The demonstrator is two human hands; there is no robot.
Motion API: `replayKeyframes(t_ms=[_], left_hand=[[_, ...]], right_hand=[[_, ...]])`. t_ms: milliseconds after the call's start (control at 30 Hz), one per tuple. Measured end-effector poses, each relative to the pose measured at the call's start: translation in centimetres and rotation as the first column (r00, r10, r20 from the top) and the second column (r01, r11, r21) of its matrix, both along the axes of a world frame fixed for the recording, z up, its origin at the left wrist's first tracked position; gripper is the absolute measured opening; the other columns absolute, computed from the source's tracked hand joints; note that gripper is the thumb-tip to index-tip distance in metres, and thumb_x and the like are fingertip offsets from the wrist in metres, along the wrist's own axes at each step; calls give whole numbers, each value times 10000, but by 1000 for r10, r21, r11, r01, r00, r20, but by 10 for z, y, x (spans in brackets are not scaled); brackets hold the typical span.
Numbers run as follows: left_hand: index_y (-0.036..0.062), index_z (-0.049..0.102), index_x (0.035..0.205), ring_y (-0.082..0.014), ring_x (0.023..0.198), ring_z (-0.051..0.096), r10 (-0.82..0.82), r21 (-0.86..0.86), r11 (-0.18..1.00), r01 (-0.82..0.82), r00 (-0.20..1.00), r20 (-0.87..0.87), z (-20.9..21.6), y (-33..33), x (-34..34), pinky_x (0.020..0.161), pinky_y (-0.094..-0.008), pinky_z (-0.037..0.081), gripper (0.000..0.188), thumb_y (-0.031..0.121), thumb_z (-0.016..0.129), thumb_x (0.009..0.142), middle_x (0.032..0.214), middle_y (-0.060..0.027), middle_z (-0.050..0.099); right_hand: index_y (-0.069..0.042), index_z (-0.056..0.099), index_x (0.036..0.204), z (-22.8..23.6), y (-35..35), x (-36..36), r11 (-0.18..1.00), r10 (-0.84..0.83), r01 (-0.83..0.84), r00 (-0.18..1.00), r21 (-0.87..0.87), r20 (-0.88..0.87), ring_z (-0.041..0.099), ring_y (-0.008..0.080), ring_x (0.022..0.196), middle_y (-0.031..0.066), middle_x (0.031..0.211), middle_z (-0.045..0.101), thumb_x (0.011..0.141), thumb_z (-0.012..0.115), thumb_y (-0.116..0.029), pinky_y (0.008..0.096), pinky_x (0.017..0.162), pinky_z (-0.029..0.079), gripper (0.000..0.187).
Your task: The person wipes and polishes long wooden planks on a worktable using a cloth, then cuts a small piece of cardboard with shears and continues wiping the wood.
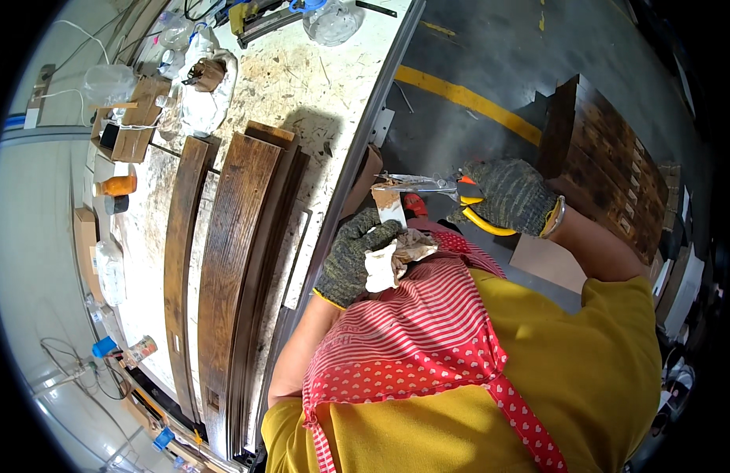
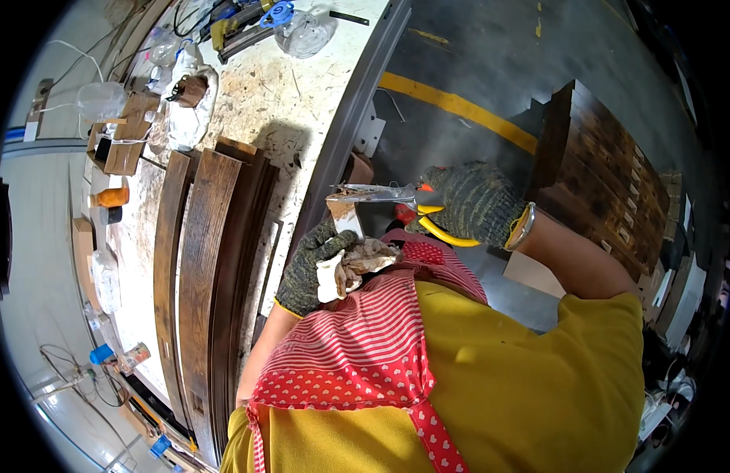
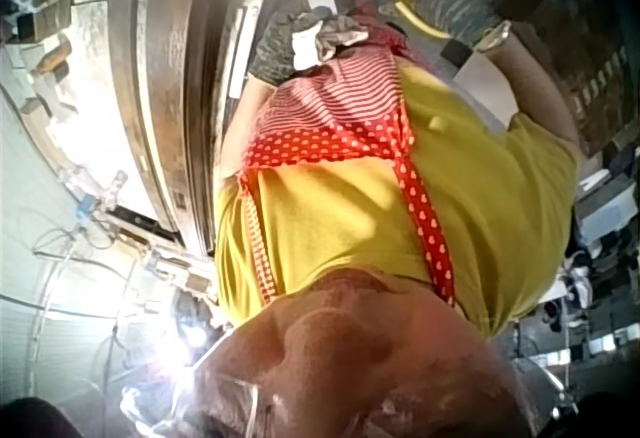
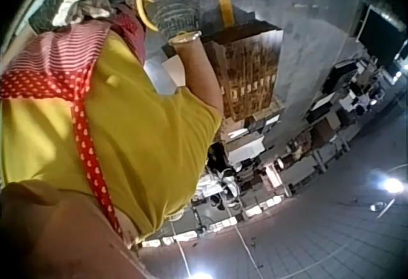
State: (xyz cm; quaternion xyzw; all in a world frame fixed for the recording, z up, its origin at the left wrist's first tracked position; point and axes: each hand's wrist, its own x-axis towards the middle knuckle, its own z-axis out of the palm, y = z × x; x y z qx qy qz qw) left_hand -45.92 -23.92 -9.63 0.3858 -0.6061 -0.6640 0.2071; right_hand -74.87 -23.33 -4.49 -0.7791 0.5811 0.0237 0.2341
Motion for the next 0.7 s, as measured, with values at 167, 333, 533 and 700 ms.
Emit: replayKeyframes(t_ms=[167,333,533,700], left_hand=[[29,658,1084,-278,994,623,-83,-370,921,120,990,113,-5,-1,4,867,-344,502,350,81,724,743,1101,-154,616],[20,635,1094,-265,964,622,-105,-555,813,177,982,158,2,-6,4,845,-343,505,353,97,724,761,1073,-146,613],[31,601,1157,-121,823,624,246,420,880,-221,969,-7,14,-2,-7,711,-259,518,253,117,607,919,954,-51,661],[-14,529,1237,-230,1056,606,-19,-400,913,80,988,154,-4,9,17,926,-321,498,527,164,743,789,1172,-152,601]], right_hand=[[-65,633,994,1,-1,1,999,-41,41,999,-6,-20,654,322,760,159,839,668,794,724,-348,412,650,516,358],[-86,648,1004,-42,-1,-22,948,-247,162,917,273,313,652,314,743,139,820,673,848,646,-374,417,655,507,329],[-72,641,987,-78,-12,-52,997,70,-64,961,33,-269,637,325,699,157,738,645,913,505,-484,432,615,490,441],[-74,633,1028,-47,2,-26,968,-107,99,994,-231,-23,623,329,808,157,900,635,790,714,-424,401,699,499,430]])
